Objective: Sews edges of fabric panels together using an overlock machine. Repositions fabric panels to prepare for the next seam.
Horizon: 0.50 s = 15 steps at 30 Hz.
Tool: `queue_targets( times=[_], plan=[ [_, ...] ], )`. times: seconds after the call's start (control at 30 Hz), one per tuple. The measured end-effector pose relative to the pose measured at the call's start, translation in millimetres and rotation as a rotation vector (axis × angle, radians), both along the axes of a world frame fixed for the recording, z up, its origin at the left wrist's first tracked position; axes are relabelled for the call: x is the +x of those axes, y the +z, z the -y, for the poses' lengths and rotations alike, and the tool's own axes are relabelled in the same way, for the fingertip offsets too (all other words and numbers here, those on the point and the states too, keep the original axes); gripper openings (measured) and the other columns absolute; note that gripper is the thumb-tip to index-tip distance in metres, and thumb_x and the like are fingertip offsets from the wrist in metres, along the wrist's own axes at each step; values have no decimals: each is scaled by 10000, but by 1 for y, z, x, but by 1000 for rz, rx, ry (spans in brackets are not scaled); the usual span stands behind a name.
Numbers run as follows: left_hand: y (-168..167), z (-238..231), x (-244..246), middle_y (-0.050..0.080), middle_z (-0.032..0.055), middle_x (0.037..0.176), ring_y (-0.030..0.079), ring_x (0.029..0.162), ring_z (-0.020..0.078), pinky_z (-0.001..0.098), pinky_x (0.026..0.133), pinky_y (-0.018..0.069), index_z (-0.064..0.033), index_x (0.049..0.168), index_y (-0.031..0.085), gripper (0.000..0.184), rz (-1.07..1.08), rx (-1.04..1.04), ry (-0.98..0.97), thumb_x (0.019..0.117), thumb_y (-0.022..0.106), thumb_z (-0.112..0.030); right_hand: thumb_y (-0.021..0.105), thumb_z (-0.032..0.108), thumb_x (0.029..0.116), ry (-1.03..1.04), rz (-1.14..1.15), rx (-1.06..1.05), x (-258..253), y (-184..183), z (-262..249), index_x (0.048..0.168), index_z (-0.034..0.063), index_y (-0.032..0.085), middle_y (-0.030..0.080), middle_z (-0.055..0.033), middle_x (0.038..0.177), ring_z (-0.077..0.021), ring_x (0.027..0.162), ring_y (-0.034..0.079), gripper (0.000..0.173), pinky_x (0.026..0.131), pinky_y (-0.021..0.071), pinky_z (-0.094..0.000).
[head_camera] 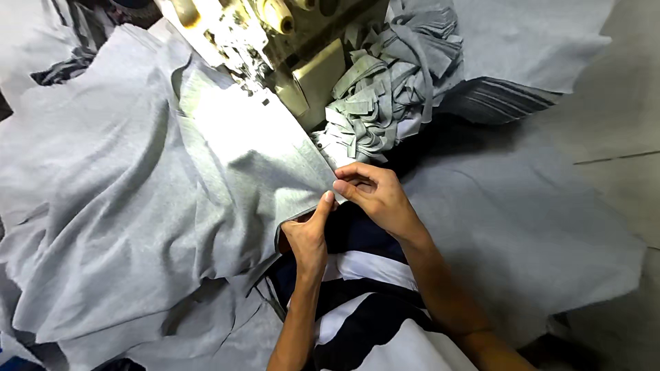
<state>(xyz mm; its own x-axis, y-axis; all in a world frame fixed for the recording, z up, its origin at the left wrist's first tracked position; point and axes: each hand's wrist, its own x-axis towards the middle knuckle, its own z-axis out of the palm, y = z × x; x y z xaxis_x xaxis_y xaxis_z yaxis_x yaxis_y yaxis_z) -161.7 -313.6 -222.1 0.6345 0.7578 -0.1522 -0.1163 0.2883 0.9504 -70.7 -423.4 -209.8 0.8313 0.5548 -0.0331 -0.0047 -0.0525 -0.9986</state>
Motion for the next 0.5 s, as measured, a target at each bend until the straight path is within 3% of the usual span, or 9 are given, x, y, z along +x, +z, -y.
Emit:
queue_targets(
  times=[0.1, 0.17, 0.2, 0.23, 0.3, 0.33, 0.4, 0.47, 0.5],
  plan=[
    [5, -10, -15, 742, 139, 827, 743, 753, 207, 364, 765, 644, 86, 1021, 645, 199, -98, 97, -240, 880, 746, -10, 796, 161, 901, -95, 35, -51, -4, -1, -10, 975, 78, 755, 745, -9, 866, -78, 754, 716, 119, 688, 623, -246],
    [18, -22, -38, 736, 35, 878, 717, 792, 112, 290, 746, 620, -12, 1022, 706, 178, -290, 494, -536, 939, 725, -168, 805, 162, 889, -138, 55, -38, -8, -2, -10, 959, 73, 768, 753, -5, 848, -58, 747, 712, 119, 694, 613, -223],
    [25, -24, -49, 731, -10, 891, 703, 805, 70, 255, 734, 610, -74, 1009, 721, 176, -354, 786, -537, 937, 736, -235, 800, 159, 890, -147, 61, -11, -10, -2, -10, 968, 62, 770, 756, -7, 855, -53, 753, 714, 128, 698, 613, -212],
    [29, -23, -57, 705, -1, 932, 669, 859, 95, 270, 775, 574, -101, 1023, 710, 210, -378, 1075, -436, 915, 753, -276, 792, 146, 894, -149, 65, 29, -13, 0, -10, 996, 45, 762, 757, -13, 865, -54, 760, 716, 148, 702, 615, -209],
    [29, -29, -58, 637, 87, 1110, 594, 1064, 235, 369, 950, 474, -148, 1161, 657, 362, -367, 1462, -191, 887, 771, -356, 788, 119, 891, -145, 62, 135, -20, 5, -10, 1112, 9, 713, 751, -23, 858, -75, 746, 711, 257, 686, 611, -219],
    [27, -37, -51, 601, 131, 1249, 553, 1201, 301, 442, 1055, 422, -177, 1287, 617, 457, -351, 1557, -135, 896, 762, -364, 785, 111, 892, -142, 74, 177, -23, 8, -11, 1162, 1, 679, 748, -24, 865, -80, 747, 709, 310, 688, 610, -221],
    [17, -60, -32, 474, 168, 1503, 411, 1415, 376, 560, 1163, 294, -227, 1478, 488, 610, -349, 1664, -122, 906, 693, -284, 776, 83, 891, -158, 129, 233, -28, 13, -12, 1144, -18, 681, 747, -33, 914, -78, 772, 710, 289, 711, 616, -221],
    [14, -84, -17, 408, 142, 1600, 339, 1496, 351, 598, 1198, 239, -176, 1525, 453, 685, -382, 1700, -88, 869, 650, -144, 769, 58, 892, -172, 198, 245, -30, 14, -12, 1080, -32, 730, 759, -69, 989, -93, 825, 727, 212, 761, 633, -233],
    [17, -95, -15, 428, 120, 1599, 355, 1502, 317, 597, 1208, 232, -142, 1531, 465, 661, -422, 1726, -56, 892, 633, -115, 766, 57, 897, -173, 229, 230, -30, 13, -13, 1058, -25, 751, 761, -75, 992, -97, 836, 729, 182, 769, 633, -232]
  ],
)
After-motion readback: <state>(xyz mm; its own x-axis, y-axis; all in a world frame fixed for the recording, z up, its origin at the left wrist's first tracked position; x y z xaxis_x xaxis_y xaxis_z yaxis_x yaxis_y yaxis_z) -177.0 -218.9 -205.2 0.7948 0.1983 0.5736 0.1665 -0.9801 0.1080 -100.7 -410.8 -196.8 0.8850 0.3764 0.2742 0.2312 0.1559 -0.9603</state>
